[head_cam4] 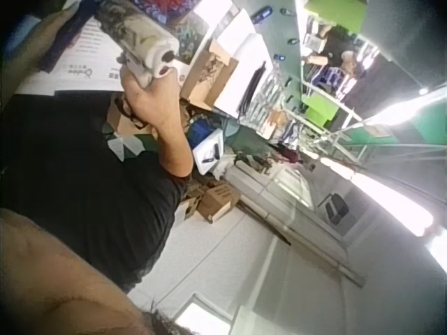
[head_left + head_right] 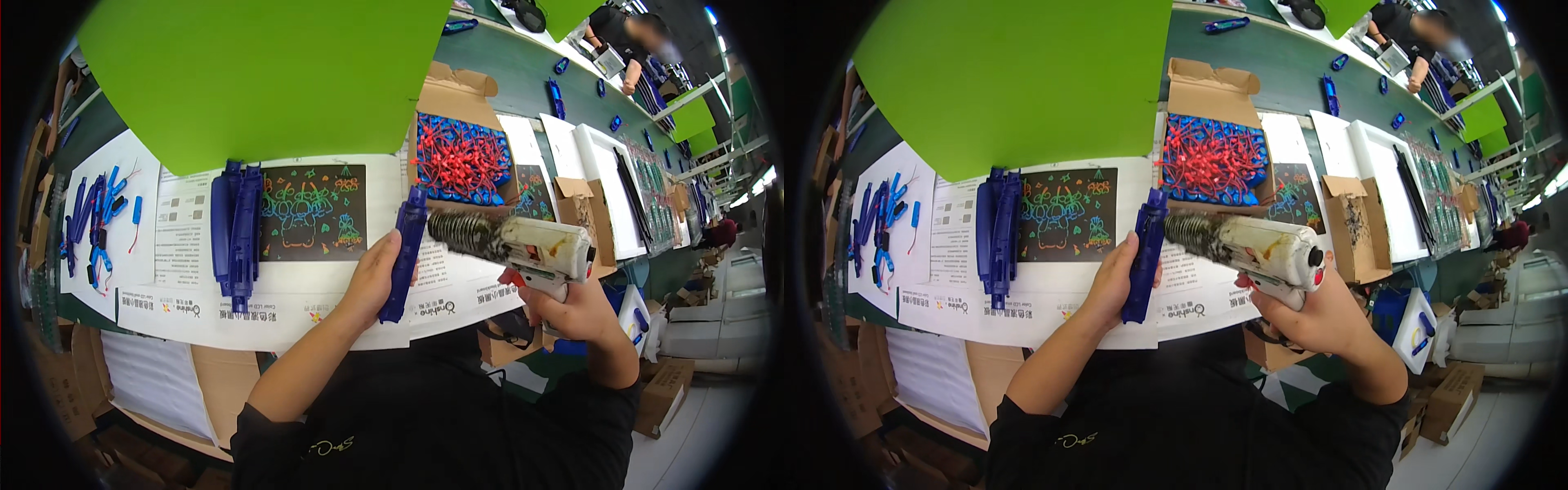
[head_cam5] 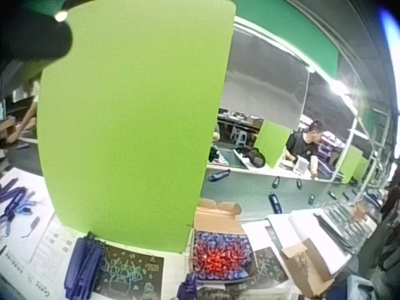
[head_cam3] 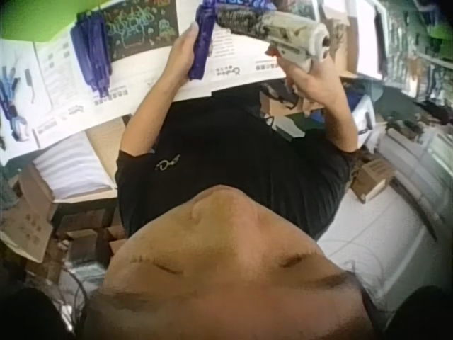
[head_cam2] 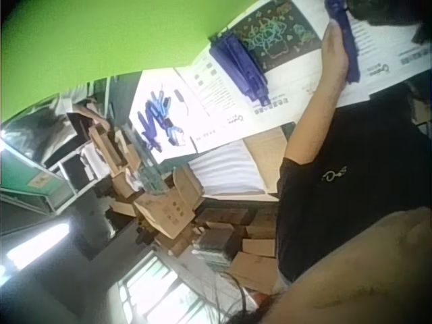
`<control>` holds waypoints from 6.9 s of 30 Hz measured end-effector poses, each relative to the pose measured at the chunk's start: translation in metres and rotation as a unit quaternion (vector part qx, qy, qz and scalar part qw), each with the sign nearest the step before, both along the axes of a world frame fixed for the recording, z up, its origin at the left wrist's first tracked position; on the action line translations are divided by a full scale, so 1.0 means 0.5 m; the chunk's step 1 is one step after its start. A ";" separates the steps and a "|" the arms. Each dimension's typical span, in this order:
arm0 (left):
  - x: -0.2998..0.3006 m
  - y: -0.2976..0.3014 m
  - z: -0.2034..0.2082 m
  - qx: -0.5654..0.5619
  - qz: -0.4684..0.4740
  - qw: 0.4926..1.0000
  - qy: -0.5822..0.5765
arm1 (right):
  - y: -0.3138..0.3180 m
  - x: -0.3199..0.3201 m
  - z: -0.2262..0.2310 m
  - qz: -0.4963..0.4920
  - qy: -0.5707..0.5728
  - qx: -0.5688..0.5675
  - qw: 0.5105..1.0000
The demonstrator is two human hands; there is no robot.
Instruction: Assembling blue plastic enclosures by applying hot glue and inserting small components.
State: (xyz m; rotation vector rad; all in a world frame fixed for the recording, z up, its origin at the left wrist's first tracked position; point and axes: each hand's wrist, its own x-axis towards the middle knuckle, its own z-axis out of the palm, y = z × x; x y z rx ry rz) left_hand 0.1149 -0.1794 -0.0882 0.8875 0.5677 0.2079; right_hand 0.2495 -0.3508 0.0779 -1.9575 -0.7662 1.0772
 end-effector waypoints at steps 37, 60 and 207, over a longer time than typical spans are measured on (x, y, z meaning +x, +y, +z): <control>-0.008 0.011 0.014 -0.126 0.095 0.984 -0.082 | -0.410 0.340 -0.192 -0.507 0.124 0.119 0.844; -0.012 0.014 0.015 -0.115 0.095 0.986 -0.074 | 0.032 0.182 -0.108 -0.073 -0.403 -0.052 0.911; 0.019 -0.015 0.025 -0.132 -0.086 0.984 -0.088 | -0.458 0.288 -0.203 -0.451 -0.323 -0.170 0.814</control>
